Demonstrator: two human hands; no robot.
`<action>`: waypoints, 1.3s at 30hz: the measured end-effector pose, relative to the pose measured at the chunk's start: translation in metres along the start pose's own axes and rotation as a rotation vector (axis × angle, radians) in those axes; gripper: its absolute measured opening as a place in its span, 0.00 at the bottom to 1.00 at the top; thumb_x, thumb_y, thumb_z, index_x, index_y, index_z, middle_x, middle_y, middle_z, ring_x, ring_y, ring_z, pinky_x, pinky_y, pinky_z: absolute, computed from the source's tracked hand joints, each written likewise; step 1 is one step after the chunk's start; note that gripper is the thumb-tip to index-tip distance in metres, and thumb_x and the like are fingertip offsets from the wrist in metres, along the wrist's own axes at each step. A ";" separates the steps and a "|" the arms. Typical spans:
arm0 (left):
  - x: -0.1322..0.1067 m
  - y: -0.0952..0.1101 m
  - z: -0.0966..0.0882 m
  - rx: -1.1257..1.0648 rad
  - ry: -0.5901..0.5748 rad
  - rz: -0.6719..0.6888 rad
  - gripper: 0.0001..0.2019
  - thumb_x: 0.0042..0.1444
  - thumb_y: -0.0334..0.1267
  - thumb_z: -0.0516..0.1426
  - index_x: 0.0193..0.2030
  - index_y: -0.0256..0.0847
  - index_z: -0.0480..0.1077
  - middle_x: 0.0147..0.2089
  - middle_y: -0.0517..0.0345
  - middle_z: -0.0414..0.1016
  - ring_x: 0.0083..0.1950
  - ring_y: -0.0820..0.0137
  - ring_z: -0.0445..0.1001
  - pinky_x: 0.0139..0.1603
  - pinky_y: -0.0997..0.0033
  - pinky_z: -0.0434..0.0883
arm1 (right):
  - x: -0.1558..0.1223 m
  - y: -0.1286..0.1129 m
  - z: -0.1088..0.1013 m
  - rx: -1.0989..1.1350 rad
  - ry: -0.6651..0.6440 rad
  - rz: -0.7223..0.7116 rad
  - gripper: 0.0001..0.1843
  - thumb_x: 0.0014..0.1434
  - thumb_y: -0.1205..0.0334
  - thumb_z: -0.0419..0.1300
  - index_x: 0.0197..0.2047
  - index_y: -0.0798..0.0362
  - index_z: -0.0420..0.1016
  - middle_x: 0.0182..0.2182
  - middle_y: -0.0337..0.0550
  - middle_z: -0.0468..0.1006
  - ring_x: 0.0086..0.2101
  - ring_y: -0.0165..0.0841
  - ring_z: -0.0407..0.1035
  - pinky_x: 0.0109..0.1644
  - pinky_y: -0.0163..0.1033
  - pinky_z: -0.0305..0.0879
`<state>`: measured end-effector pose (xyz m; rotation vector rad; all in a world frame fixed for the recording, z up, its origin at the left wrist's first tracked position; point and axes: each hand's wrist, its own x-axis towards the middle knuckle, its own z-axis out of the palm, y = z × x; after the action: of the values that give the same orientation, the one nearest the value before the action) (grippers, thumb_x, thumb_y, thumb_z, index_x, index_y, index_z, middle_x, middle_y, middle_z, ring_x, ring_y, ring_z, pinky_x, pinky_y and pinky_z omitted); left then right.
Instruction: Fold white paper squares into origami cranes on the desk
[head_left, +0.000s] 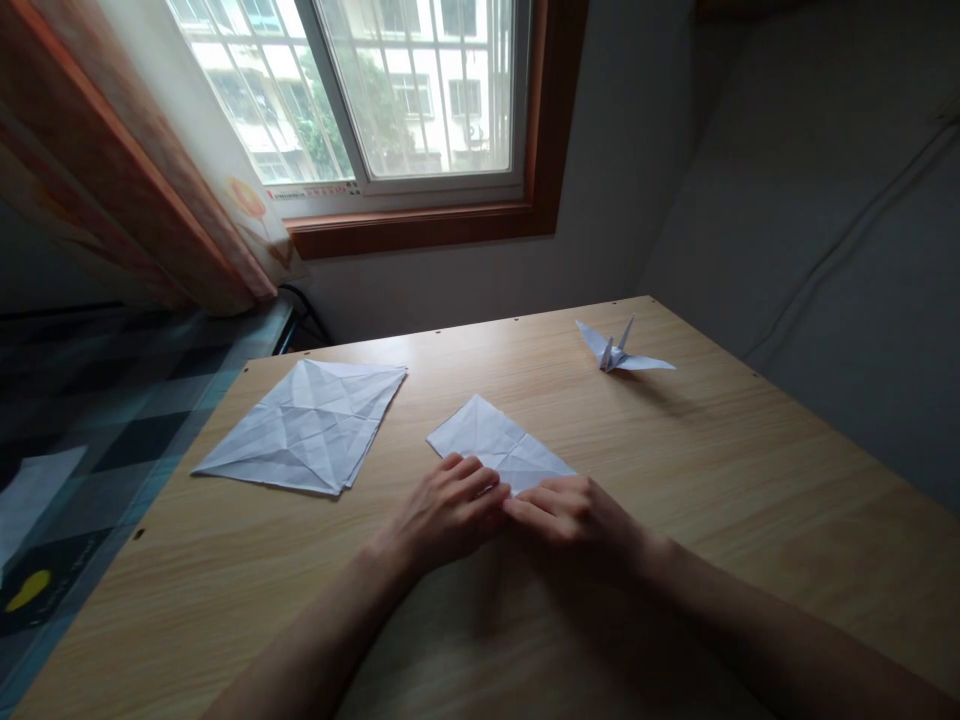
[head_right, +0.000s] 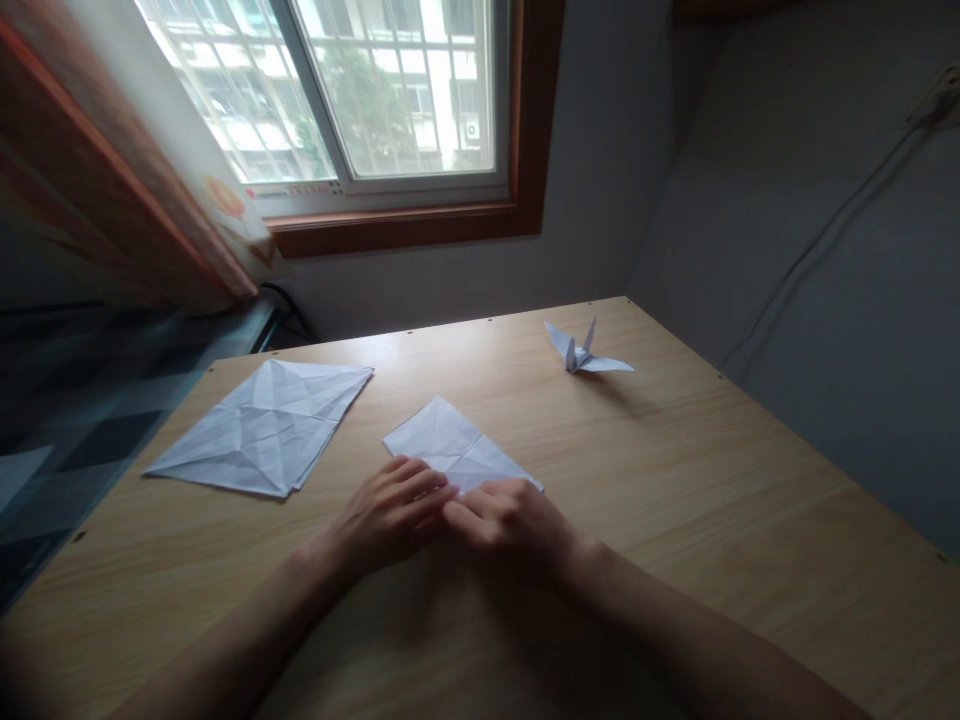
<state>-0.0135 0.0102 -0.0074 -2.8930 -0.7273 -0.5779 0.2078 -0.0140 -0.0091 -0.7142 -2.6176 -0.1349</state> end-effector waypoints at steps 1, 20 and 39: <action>0.000 0.000 0.001 -0.012 0.007 -0.016 0.10 0.66 0.39 0.51 0.40 0.41 0.73 0.34 0.55 0.75 0.34 0.69 0.69 0.35 0.66 0.64 | -0.001 0.001 0.003 0.038 0.031 -0.002 0.13 0.67 0.71 0.48 0.42 0.56 0.74 0.27 0.43 0.78 0.27 0.33 0.71 0.32 0.36 0.62; 0.001 -0.004 0.003 0.033 0.001 -0.175 0.13 0.64 0.33 0.50 0.51 0.43 0.71 0.34 0.56 0.73 0.34 0.68 0.68 0.36 0.68 0.65 | -0.006 0.026 0.010 0.299 0.067 0.720 0.20 0.61 0.65 0.58 0.57 0.54 0.67 0.39 0.46 0.76 0.39 0.38 0.72 0.45 0.42 0.67; 0.005 0.012 -0.007 0.365 -0.048 -0.034 0.07 0.61 0.27 0.51 0.40 0.36 0.70 0.30 0.54 0.74 0.32 0.65 0.70 0.34 0.65 0.66 | -0.023 0.066 0.015 0.223 0.168 0.630 0.17 0.61 0.69 0.53 0.52 0.53 0.74 0.48 0.51 0.73 0.49 0.43 0.66 0.57 0.53 0.64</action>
<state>-0.0060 0.0010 0.0012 -2.5687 -0.7952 -0.3370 0.2537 0.0351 -0.0338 -1.3299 -2.0902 0.2666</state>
